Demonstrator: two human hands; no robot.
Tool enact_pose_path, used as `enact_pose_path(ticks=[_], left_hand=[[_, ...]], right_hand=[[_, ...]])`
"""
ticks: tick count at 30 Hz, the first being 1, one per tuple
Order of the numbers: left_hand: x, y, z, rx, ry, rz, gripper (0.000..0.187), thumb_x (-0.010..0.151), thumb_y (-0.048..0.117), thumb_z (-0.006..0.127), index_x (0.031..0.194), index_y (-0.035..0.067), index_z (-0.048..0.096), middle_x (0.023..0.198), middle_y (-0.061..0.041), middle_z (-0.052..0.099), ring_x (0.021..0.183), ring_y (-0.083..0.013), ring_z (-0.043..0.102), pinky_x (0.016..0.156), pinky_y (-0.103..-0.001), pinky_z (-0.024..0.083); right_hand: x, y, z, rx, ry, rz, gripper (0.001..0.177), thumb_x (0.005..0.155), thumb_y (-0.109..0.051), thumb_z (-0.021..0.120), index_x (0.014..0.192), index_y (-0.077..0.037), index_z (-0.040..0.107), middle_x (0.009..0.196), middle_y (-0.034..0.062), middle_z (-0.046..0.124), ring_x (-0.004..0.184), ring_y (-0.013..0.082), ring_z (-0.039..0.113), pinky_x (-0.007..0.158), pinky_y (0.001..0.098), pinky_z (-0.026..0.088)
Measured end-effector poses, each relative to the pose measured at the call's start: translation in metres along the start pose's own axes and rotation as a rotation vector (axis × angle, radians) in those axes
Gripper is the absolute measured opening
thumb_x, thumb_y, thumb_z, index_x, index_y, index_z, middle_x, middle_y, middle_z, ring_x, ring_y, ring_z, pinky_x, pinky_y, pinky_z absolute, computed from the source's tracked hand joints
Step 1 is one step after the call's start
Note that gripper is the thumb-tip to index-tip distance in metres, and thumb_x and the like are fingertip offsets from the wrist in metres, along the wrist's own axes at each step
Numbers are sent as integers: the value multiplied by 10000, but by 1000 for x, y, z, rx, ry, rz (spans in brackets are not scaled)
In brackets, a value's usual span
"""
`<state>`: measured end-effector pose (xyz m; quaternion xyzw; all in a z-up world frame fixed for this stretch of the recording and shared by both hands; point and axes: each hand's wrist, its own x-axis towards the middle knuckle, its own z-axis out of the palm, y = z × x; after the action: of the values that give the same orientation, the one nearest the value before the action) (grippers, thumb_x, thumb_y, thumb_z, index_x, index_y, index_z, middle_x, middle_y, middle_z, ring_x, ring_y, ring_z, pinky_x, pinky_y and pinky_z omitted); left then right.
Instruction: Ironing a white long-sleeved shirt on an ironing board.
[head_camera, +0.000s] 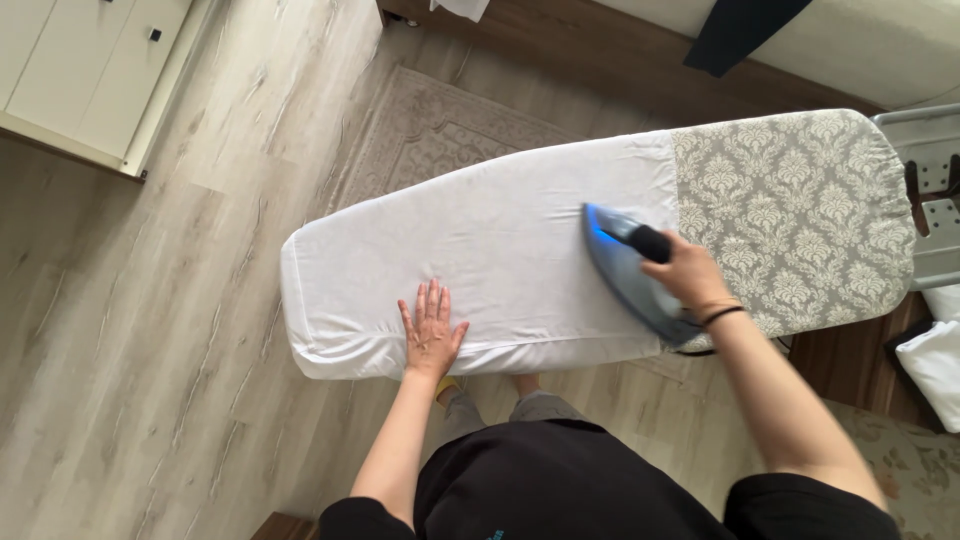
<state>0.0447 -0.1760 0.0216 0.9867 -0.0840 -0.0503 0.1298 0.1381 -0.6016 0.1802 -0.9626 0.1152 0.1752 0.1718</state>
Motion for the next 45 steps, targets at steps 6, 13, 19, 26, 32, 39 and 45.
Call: enact_pose_path(ticks=[6,13,19,26,32,39,45], left_hand=[[1,2,-6,4,-39,-39,861,892,550,626,1577,117,336,1691,-90,202,1565,-308,130,1237,-645,20],[-7,-1,-2,-24,30,-78,874,882,552,649,1580,121,345,1687,-104,219,1563,-318,160,1227,-660,33],[-8,-10,-1,-130,56,-91,590,953,334,610,1485,138,447,1632,-93,345,1542,-314,223,1219,-665,81],[-6,-51,-24,-176,347,-225,470,969,25,481,1426,125,530,1517,-45,504,1520,-282,378,1312,-573,182],[-21,-61,-49,-208,332,-222,472,963,85,567,1431,102,508,1481,-54,537,1473,-313,374,1256,-593,167],[-29,-67,-46,-242,322,-252,495,955,70,562,1445,101,498,1491,-33,540,1482,-312,373,1262,-591,161],[-22,-65,-48,-241,345,-249,511,948,41,535,1455,92,494,1500,-41,542,1486,-309,380,1258,-591,165]], right_hand=[[-2,24,-15,-52,-53,-197,505,778,-342,796,1248,-193,687,937,198,750,842,382,732,755,473,575],[16,-116,5,-8,-124,-577,464,748,-363,784,1151,-152,694,957,181,747,872,369,729,765,462,571],[26,-230,39,-44,-223,-603,461,764,-342,763,1175,-150,687,948,206,735,898,408,700,778,483,562],[-20,-224,65,-124,-377,-824,428,765,-349,763,1140,-160,682,856,195,735,797,407,711,718,492,573],[-54,-167,38,-311,-504,-774,475,775,-375,757,1186,-171,635,798,187,725,746,391,710,671,495,567],[-57,-161,45,-293,-427,-802,483,765,-377,777,1174,-165,633,735,185,712,697,396,703,618,498,555],[-78,-235,79,-252,-459,-906,408,790,-353,733,1120,-132,638,721,174,702,687,375,703,608,477,555]])
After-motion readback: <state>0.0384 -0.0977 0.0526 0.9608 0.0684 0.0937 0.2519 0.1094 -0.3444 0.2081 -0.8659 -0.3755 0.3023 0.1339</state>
